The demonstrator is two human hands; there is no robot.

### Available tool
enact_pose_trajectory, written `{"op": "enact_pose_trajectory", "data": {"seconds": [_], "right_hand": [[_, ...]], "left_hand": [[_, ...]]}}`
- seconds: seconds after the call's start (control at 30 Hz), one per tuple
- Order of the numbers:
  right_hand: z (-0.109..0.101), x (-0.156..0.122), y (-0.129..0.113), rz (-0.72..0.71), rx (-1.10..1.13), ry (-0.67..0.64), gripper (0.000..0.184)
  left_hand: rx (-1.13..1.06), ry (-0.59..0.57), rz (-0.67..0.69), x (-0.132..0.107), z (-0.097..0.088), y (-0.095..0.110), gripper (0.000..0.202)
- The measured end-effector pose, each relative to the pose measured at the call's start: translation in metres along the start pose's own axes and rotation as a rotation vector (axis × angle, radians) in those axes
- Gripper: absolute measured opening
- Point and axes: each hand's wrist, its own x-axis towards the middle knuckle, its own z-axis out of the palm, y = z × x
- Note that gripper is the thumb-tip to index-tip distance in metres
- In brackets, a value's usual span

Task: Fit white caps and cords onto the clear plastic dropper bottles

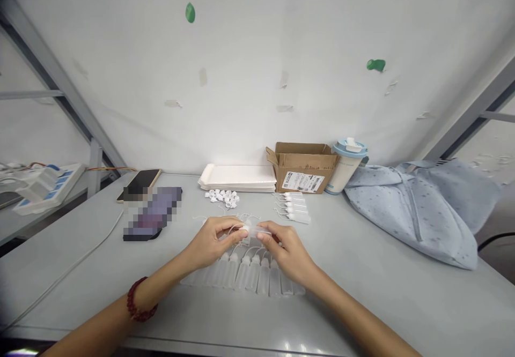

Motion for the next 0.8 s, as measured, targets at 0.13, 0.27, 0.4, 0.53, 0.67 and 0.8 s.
{"op": "enact_pose_trajectory", "data": {"seconds": [0.13,0.27,0.4,0.53,0.67,0.8], "right_hand": [[0.001,0.000,0.000,-0.063,-0.082,0.021,0.027],[0.005,-0.002,0.008,-0.209,-0.261,0.063,0.024],[0.008,-0.003,0.017,-0.381,-0.471,0.130,0.025],[0.006,-0.003,0.017,-0.479,-0.580,0.138,0.025],[0.004,-0.004,0.011,-0.418,-0.532,0.114,0.026],[0.004,-0.005,0.005,-0.302,-0.452,0.098,0.029]], "left_hand": [[-0.158,-0.061,-0.131,0.001,0.002,-0.007,0.039],[-0.249,-0.093,-0.219,0.002,0.005,-0.012,0.045],[-0.297,-0.124,-0.297,0.001,0.005,-0.010,0.047],[-0.280,-0.142,-0.265,0.001,0.002,-0.007,0.045],[-0.238,-0.144,-0.244,0.001,0.001,-0.005,0.044],[-0.212,-0.140,-0.231,0.000,0.001,-0.003,0.042]]}}
